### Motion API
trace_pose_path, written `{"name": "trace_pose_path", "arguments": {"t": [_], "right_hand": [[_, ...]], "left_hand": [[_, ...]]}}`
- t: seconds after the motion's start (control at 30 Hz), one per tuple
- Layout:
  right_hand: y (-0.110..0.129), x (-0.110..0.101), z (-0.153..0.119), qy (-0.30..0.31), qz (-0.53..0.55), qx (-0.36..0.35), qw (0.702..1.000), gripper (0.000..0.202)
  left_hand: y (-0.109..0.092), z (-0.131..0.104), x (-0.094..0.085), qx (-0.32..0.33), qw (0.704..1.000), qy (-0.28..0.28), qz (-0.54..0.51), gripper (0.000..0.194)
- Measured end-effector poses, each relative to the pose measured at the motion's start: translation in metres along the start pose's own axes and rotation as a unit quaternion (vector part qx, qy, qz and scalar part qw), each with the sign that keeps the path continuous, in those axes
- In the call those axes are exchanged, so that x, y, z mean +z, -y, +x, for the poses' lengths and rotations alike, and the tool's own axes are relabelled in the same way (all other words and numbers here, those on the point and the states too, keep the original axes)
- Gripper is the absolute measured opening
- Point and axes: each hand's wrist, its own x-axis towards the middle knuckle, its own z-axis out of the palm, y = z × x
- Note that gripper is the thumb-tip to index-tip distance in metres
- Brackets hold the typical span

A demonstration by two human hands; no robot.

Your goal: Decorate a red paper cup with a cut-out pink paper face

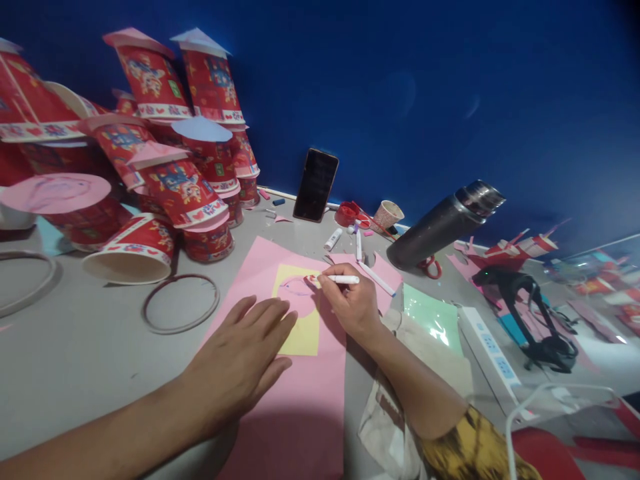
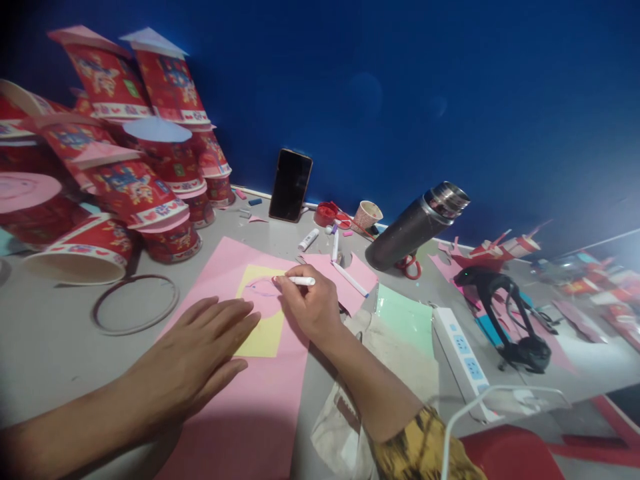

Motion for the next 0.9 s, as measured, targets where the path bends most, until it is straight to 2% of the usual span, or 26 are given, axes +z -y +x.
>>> {"name": "trace_pose_path", "arguments": {"t": [0.17,0.4,0.7,0.9], "right_hand": [[0.001,0.001,0.002,0.013,0.0,-0.025,1.0,0.021],[0.003,-0.004,0.001,-0.001,0.011,0.022,1.0,0.02],[0.004,-0.003,0.002,0.019,0.002,0.016,1.0,0.021],[0.0,-0.011,0.001,-0.005,-0.007,0.021,1.0,0.021]], "left_hand": [[0.001,0.0,0.001,0.001,1.0,-0.002,0.003,0.04],[-0.001,0.0,0.0,0.002,1.0,-0.009,0.0,0.039],[-0.001,0.001,-0.001,-0.001,1.0,-0.012,-0.002,0.038],[-0.001,0.001,-0.001,0.001,1.0,-0.009,0.004,0.039]]}}
